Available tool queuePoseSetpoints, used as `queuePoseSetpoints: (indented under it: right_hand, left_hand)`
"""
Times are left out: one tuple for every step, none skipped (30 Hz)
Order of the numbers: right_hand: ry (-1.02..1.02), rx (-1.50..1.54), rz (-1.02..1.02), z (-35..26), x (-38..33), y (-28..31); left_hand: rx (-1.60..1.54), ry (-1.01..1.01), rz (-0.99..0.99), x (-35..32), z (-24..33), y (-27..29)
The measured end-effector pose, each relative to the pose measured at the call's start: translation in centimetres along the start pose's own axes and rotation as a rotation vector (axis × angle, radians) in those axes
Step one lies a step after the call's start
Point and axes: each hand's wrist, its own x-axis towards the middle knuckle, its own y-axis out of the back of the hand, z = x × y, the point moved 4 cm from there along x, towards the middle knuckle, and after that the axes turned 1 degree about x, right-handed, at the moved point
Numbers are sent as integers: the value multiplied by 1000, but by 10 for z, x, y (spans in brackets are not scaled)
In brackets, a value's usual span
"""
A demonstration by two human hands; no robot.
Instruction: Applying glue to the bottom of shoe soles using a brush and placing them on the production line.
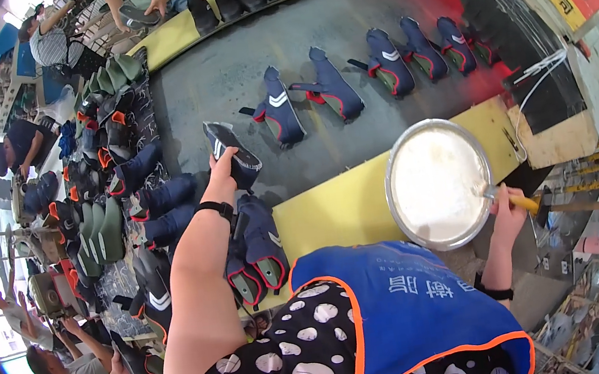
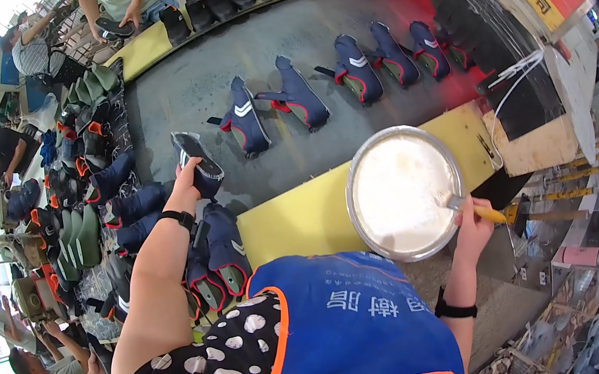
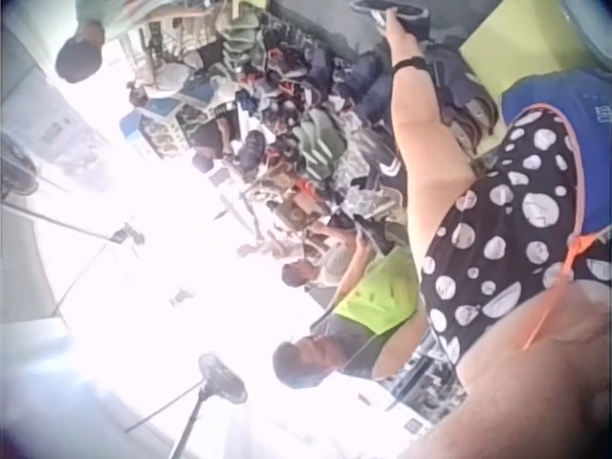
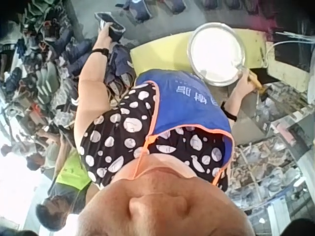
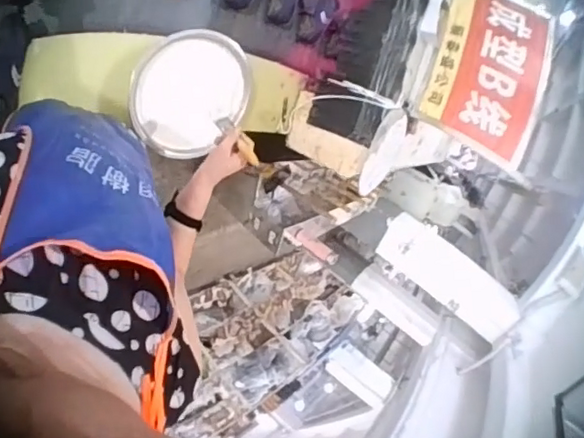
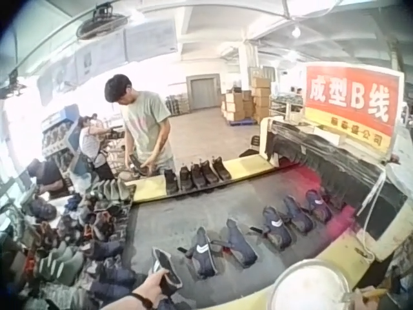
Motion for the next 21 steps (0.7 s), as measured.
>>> queuePoseSetpoints:
  right_hand:
    - [-29, -41, 17, -3, -3, 2]
    - [-26, -37, 39, -2, -4, 5]
    - [-20, -43, 40, -3, -7, 7]
    - [-41, -66, 67, -4, -9, 10]
    - [-62, -90, 91, -4, -11, 11]
    - [-64, -108, 91, -6, -12, 13]
    - [-57, -113, 80, -8, -13, 12]
    - [-60, -100, 81, -9, -15, 9]
    - [-60, -92, 79, -12, -14, 6]
    - [-85, -112, 81, -12, -15, 3]
    - [-81, -116, 51, -15, -15, -2]
    - [-55, -129, 49, -20, -15, -7]
    - [-28, -130, 26, -25, -10, -15]
    - [-22, -158, 25, -28, -10, -21]
    - [-1, -149, -21, -25, -6, -21]
    - [17, -128, -55, -27, -1, -27]
    - [33, -100, -93, -29, 4, -33]
    - [53, -96, -92, -24, 10, -34]
    - [56, -93, -109, -25, 10, -39]
    - [67, -91, -130, -29, 10, -46]
    - [77, -82, -143, -34, 9, -50]
  left_hand:
    - [-6, 2, -5, 22, -1, 1]
    - [107, -105, -3, 39, 2, 0]
    - [219, -214, 2, 54, 5, 0]
    - [213, -211, -2, 68, 4, -2]
    - [608, -275, 124, 79, 6, 1]
    - [1003, -331, 254, 86, 7, 3]
    - [1155, -220, 188, 97, 3, 1]
    - [1165, -276, 214, 103, 1, 0]
    - [1171, -327, 240, 105, -6, -6]
    - [1149, -183, 235, 98, -7, -20]
    - [1136, -163, 202, 93, -4, -26]
    - [1144, -139, 211, 91, -2, -28]
    - [1176, -210, 236, 95, -2, -17]
    - [1169, -120, 217, 82, 0, -29]
    - [1165, -62, 171, 74, 1, -31]
    - [1254, -71, 112, 74, 3, -21]
    - [1191, -97, -2, 79, 2, -4]
    - [1289, -154, -43, 73, 5, -4]
    - [1281, -147, -28, 60, 19, 3]
    - [1396, -126, -171, 39, 36, 6]
    - [1513, -113, -318, 24, 48, 9]
